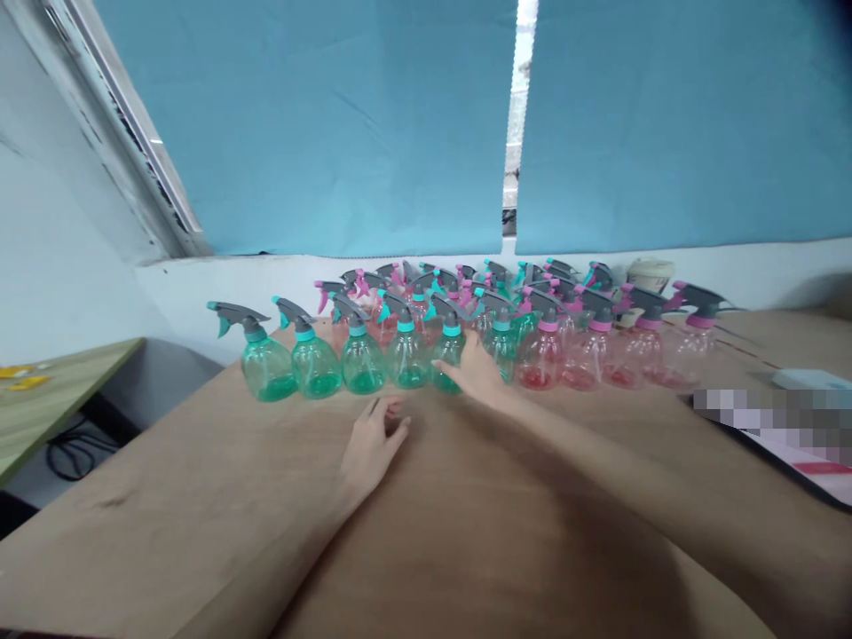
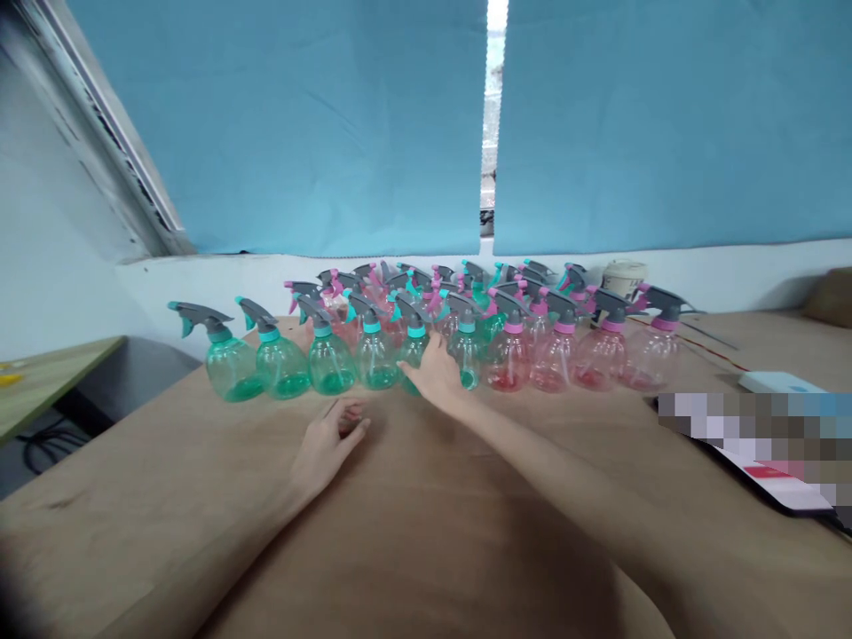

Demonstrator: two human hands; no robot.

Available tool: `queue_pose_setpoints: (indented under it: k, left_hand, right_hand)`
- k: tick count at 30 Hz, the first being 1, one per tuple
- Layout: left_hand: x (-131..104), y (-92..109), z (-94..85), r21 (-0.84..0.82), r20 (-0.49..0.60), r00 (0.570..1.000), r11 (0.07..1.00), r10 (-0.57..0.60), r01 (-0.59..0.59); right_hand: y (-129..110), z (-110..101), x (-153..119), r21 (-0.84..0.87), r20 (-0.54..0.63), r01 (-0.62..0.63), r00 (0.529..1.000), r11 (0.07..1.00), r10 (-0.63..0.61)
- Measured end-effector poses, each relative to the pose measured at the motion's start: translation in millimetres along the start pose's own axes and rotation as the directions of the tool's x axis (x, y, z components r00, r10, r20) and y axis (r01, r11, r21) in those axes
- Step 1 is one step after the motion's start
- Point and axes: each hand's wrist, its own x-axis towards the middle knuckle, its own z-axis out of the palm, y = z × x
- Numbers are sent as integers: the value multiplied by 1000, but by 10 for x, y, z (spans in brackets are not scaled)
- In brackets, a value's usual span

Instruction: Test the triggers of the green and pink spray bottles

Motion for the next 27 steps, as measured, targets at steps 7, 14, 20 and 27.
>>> queue_pose_setpoints:
  k: [7, 14, 20, 27]
  left_hand:
    - [8, 166, 32, -2, 23, 1000, 1000, 14, -14]
    - [-51, 604, 287, -183, 135, 988, 982, 76, -51]
    - [-50, 918, 486, -266, 218, 973, 964, 81, -20]
    - [-45, 1292, 780, -358, 305, 927, 928, 217, -100]
  right_hand:
    - [10, -157, -324, -17, 19, 80, 997, 997, -79]
    - [42, -395, -898, -68, 28, 162, 987, 984, -160]
    - [260, -824, -1129, -74, 64, 161, 986, 984, -157]
    - [655, -1363, -1038, 269, 143, 210, 956, 940, -254]
